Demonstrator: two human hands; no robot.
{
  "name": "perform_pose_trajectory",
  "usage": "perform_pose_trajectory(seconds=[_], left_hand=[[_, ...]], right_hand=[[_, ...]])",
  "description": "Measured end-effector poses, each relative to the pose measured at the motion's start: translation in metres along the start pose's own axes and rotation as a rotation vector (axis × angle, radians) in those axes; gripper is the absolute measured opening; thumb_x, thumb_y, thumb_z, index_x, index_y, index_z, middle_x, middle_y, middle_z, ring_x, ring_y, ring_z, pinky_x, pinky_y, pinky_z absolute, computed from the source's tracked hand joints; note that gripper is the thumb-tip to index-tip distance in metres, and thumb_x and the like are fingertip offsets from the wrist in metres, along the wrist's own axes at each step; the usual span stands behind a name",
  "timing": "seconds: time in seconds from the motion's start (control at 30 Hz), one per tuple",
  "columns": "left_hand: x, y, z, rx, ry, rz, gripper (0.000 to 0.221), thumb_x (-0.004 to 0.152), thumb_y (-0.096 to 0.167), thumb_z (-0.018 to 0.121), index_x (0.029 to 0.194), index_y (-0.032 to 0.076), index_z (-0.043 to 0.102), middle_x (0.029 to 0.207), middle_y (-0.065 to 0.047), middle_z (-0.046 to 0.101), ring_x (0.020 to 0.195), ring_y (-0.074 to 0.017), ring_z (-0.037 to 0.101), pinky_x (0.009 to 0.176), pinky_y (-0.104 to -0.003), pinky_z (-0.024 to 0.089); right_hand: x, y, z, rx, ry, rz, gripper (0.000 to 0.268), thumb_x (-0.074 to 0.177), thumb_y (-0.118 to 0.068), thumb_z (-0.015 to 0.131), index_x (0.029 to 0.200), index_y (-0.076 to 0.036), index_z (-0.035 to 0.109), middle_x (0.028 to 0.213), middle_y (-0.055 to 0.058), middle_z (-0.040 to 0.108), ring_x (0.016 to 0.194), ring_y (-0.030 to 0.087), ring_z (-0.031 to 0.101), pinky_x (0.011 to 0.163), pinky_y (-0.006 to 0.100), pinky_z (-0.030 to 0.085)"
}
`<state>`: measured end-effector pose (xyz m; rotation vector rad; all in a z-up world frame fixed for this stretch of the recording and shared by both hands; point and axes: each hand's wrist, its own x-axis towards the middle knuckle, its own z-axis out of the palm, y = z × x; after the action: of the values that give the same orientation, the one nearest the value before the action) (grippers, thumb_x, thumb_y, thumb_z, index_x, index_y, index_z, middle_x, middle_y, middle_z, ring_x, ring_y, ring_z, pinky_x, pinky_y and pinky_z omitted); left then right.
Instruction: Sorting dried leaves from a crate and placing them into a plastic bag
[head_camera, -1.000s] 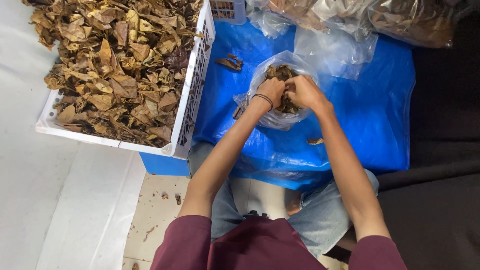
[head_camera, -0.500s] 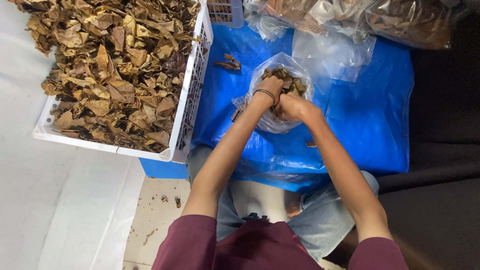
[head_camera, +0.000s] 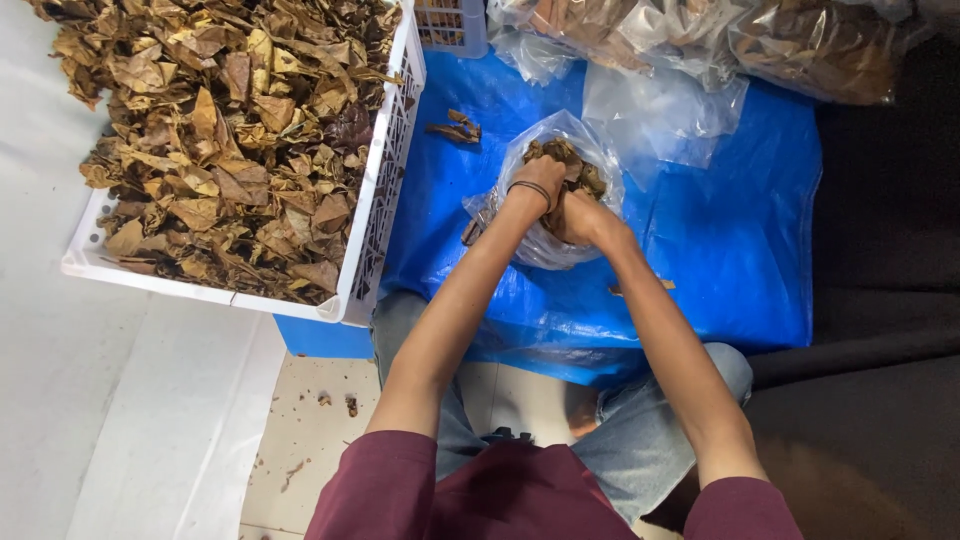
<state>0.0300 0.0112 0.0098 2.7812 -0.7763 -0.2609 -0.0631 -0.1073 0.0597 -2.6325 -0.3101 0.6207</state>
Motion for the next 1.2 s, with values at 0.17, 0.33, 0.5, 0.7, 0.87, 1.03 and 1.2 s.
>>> perform_pose_trajectory(seconds=[0.17,0.33,0.5,0.7,0.87,1.03,1.2], left_hand=[[-0.021,0.011,-0.022,0.045,-0.028,0.011,0.015,0.082,0.004,0.072,0.096,-0.002,0.076,0.094,-0.023,0.074,0.091,-0.0408,0.075,0.070,-0.049,0.067],[-0.045,0.018,-0.068,0.052,-0.101,0.080,0.022,0.086,0.011,0.069,0.104,0.000,0.075,0.104,-0.022,0.073,0.095,-0.0387,0.075,0.075,-0.047,0.069],[-0.083,0.047,-0.144,0.026,-0.141,0.124,0.033,0.096,0.021,0.063,0.117,-0.003,0.071,0.113,-0.026,0.070,0.100,-0.0396,0.074,0.083,-0.049,0.066],[-0.055,0.040,-0.112,-0.004,0.134,0.184,0.029,0.095,0.025,0.065,0.109,0.000,0.073,0.094,-0.021,0.075,0.077,-0.0317,0.076,0.059,-0.040,0.068],[-0.031,0.017,-0.050,-0.017,-0.070,0.073,0.063,0.097,0.028,0.069,0.147,-0.001,0.044,0.126,-0.026,0.066,0.102,-0.0368,0.073,0.076,-0.050,0.068],[-0.008,0.010,-0.023,-0.025,-0.172,-0.036,0.087,0.091,0.031,0.077,0.161,0.011,0.030,0.139,-0.019,0.060,0.122,-0.0403,0.066,0.093,-0.061,0.061],[0.013,0.000,0.010,-0.048,-0.154,-0.061,0.043,0.080,0.016,0.081,0.120,0.001,0.073,0.111,-0.021,0.074,0.103,-0.0400,0.073,0.081,-0.054,0.065]], right_hand=[[-0.012,-0.002,0.010,-0.042,0.057,-0.002,0.019,0.079,-0.005,0.076,0.095,0.005,0.078,0.100,0.030,0.075,0.099,0.046,0.072,0.077,0.050,0.061],[-0.057,-0.046,-0.027,-0.081,0.091,-0.037,0.015,0.081,0.003,0.068,0.090,0.013,0.074,0.100,0.038,0.072,0.096,0.051,0.071,0.070,0.055,0.059],[-0.108,-0.093,-0.076,0.020,0.126,-0.104,0.012,0.085,0.005,0.069,0.089,0.015,0.075,0.091,0.041,0.070,0.082,0.051,0.071,0.064,0.053,0.056],[-0.081,-0.040,-0.082,0.063,0.440,-0.128,0.019,0.084,0.007,0.071,0.102,0.003,0.076,0.089,0.027,0.072,0.084,0.042,0.072,0.063,0.049,0.060],[-0.043,-0.015,-0.056,-0.072,0.564,-0.126,0.025,0.083,-0.006,0.079,0.108,-0.005,0.077,0.098,0.018,0.075,0.096,0.040,0.073,0.075,0.048,0.062],[-0.010,-0.003,-0.034,-0.174,0.448,-0.021,0.020,0.088,-0.008,0.073,0.106,0.001,0.077,0.097,0.025,0.075,0.096,0.044,0.074,0.077,0.051,0.063],[0.032,0.027,-0.011,-0.353,0.266,0.065,0.026,0.079,-0.012,0.078,0.100,0.002,0.079,0.099,0.028,0.075,0.096,0.046,0.074,0.076,0.054,0.063]])
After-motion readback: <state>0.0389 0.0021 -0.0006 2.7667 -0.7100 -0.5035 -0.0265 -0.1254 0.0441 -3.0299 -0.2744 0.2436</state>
